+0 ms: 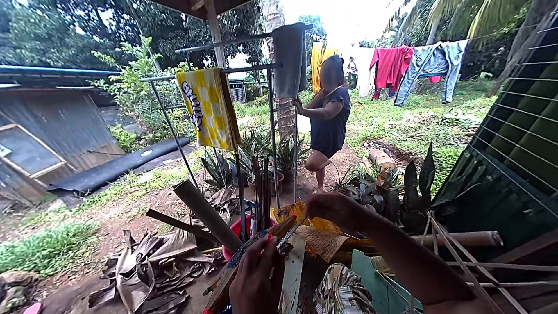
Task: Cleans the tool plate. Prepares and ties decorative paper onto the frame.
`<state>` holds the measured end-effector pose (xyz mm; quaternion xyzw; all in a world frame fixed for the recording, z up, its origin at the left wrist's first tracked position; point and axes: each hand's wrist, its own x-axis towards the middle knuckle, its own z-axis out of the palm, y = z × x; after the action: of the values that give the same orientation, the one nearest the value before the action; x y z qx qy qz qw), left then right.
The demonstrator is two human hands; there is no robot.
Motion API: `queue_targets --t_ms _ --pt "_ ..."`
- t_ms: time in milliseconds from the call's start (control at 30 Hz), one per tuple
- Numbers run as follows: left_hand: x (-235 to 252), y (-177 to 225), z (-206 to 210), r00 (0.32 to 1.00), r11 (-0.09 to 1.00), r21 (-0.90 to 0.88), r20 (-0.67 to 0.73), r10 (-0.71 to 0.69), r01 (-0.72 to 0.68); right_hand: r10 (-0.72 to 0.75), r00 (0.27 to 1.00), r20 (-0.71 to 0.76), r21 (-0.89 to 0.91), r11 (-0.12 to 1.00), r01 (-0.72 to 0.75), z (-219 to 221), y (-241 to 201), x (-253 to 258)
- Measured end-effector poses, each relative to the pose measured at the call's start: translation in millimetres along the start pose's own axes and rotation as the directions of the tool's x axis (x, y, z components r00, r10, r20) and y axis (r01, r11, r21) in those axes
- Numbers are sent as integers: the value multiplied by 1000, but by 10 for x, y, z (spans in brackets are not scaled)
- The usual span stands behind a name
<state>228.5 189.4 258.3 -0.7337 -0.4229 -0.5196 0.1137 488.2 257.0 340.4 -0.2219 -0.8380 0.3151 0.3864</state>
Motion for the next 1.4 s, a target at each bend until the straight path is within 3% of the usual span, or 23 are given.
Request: queue_targets --t_ms 133,200,267,367,400,467,533,600,733,933,1200,1400 --pt "-21 -38 -4 1000 999 -46 -16 -26 25 -14 995 -104 17 1000 16 64 3 -93" --pt "-25 -50 -21 998 994 -90 -38 -57 53 -47 966 -255 30 998 57 125 35 -136" --pt "-8 -83 -34 995 980 -177 -39 -97 89 -52 880 -471 88 991 106 225 72 -163" --pt "37 -157 -30 985 917 -367 -16 -171 153 78 727 -682 303 935 183 547 31 -204" --pt "45 -179 -36 981 890 -421 -2 -195 176 93 691 -717 304 933 191 703 10 -231" --pt "57 -197 -54 966 834 -502 14 -258 230 -34 643 -765 91 983 161 1009 -28 -293" --pt "34 -217 -63 953 787 -564 3 -302 251 -201 624 -755 -157 980 126 1223 -58 -326" --pt "-16 -236 -61 948 755 -613 -33 -316 230 -290 622 -727 -251 956 152 1345 -50 -307" --pt "-109 -248 -102 957 775 -623 -145 -251 109 -369 640 -674 -297 929 223 1424 -74 -290" --pt "-153 -218 -154 939 893 -449 -318 -130 -28 -433 665 -609 -328 900 287 1450 -140 -320" --pt "-128 -209 -173 920 863 -503 -311 -239 54 -435 706 -559 -302 900 314 1628 -40 -363" --pt "-40 -147 -134 857 859 -485 -363 -367 162 -426 613 -665 -337 904 263 1808 35 -257"
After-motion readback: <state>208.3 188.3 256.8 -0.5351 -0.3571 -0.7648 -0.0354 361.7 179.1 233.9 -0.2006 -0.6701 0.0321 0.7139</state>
